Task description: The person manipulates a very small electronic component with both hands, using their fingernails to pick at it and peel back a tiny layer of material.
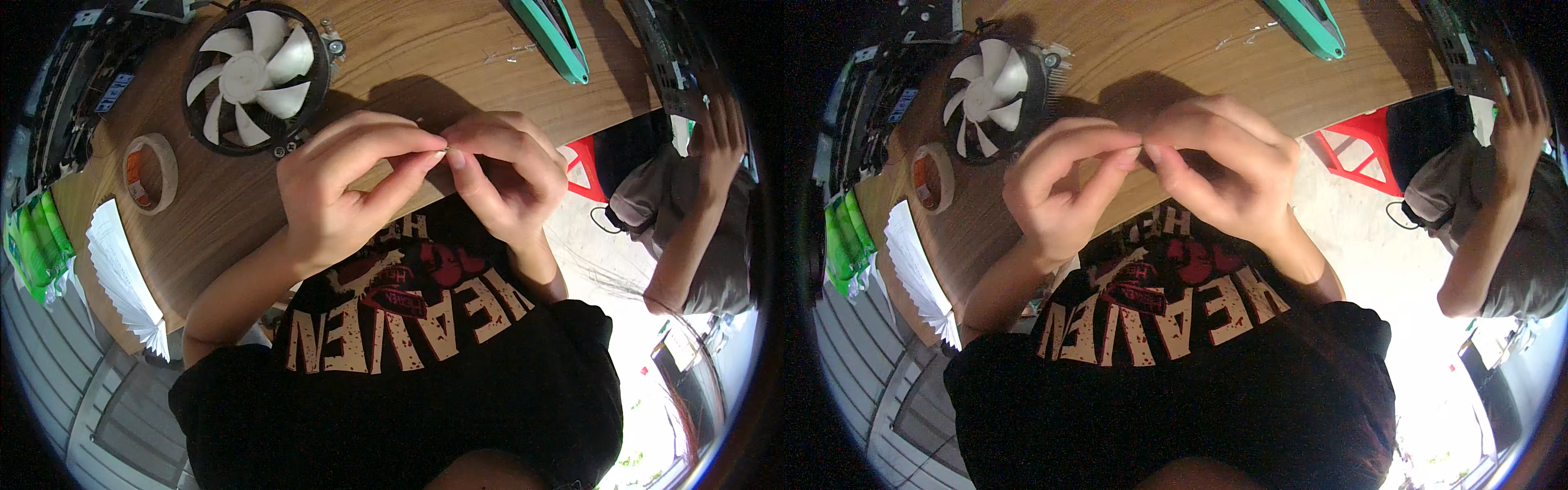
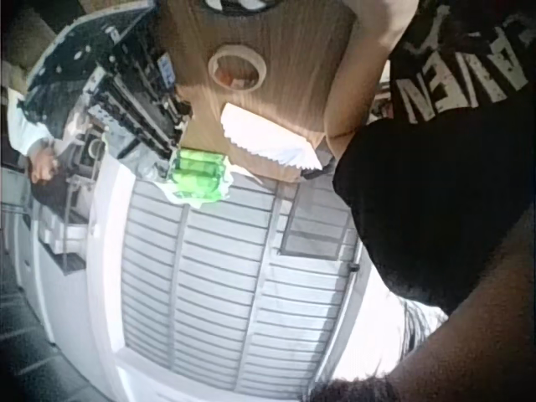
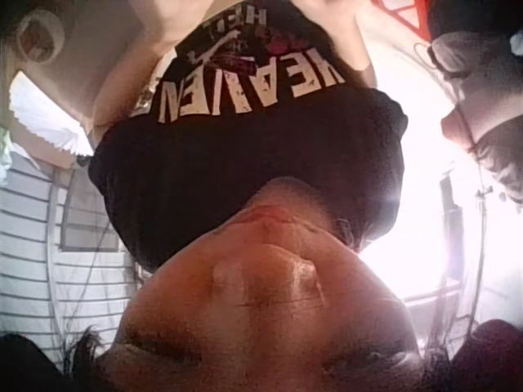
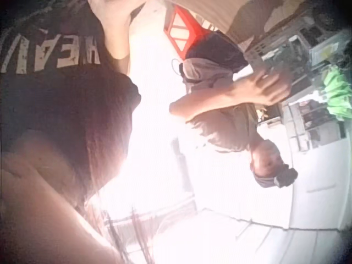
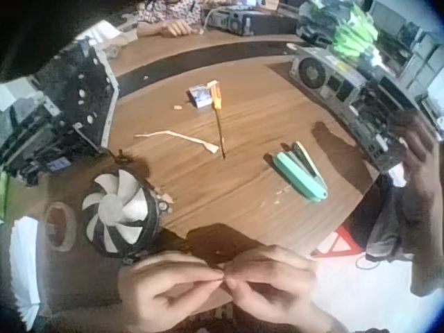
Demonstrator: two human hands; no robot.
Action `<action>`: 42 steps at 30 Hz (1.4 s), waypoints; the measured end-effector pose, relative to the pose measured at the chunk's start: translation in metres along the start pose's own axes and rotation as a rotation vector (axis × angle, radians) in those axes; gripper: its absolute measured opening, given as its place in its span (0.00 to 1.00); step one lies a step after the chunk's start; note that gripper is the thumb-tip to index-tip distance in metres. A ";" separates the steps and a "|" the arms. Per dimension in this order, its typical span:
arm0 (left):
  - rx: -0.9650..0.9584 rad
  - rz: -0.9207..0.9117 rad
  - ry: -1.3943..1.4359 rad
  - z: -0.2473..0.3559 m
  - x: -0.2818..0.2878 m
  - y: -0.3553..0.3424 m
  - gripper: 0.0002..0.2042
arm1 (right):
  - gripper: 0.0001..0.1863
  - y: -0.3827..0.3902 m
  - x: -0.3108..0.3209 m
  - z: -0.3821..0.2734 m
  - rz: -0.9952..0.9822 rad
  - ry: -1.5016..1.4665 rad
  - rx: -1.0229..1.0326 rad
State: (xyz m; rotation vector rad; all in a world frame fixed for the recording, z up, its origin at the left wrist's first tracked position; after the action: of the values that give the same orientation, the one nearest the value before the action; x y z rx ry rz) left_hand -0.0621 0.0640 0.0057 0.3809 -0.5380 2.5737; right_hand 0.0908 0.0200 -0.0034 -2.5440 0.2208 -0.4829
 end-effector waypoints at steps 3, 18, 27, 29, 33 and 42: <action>0.027 -0.023 0.049 0.001 0.000 0.000 0.08 | 0.06 0.003 0.001 0.003 0.006 0.011 0.062; 0.101 -0.068 0.155 0.002 -0.003 0.000 0.07 | 0.10 -0.004 0.007 0.005 -0.023 0.131 0.558; 0.091 -0.073 0.172 0.000 -0.002 0.002 0.08 | 0.14 -0.006 0.010 0.001 -0.185 0.190 0.630; 0.090 -0.071 0.170 0.000 -0.002 0.002 0.07 | 0.14 -0.006 0.009 -0.001 -0.181 0.213 0.623; 0.045 -0.077 0.143 0.000 -0.002 0.001 0.07 | 0.15 -0.006 0.009 -0.005 -0.194 0.271 0.588; 0.092 -0.051 0.229 0.000 -0.002 0.002 0.06 | 0.08 -0.005 0.006 -0.005 -0.147 0.192 0.316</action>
State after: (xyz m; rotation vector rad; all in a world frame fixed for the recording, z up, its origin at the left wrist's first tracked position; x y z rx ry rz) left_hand -0.0618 0.0612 0.0048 0.1253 -0.3252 2.5545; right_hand 0.0952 0.0200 0.0049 -2.2149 0.0227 -0.7568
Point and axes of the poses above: each hand's wrist, its own y-axis away from the middle knuckle, its own x-axis out of the back of the hand, z = x × y, the point moved 3 cm from there along -y, towards the middle knuckle, and after that the axes turned 2 degrees about x, right-handed, at the moved point
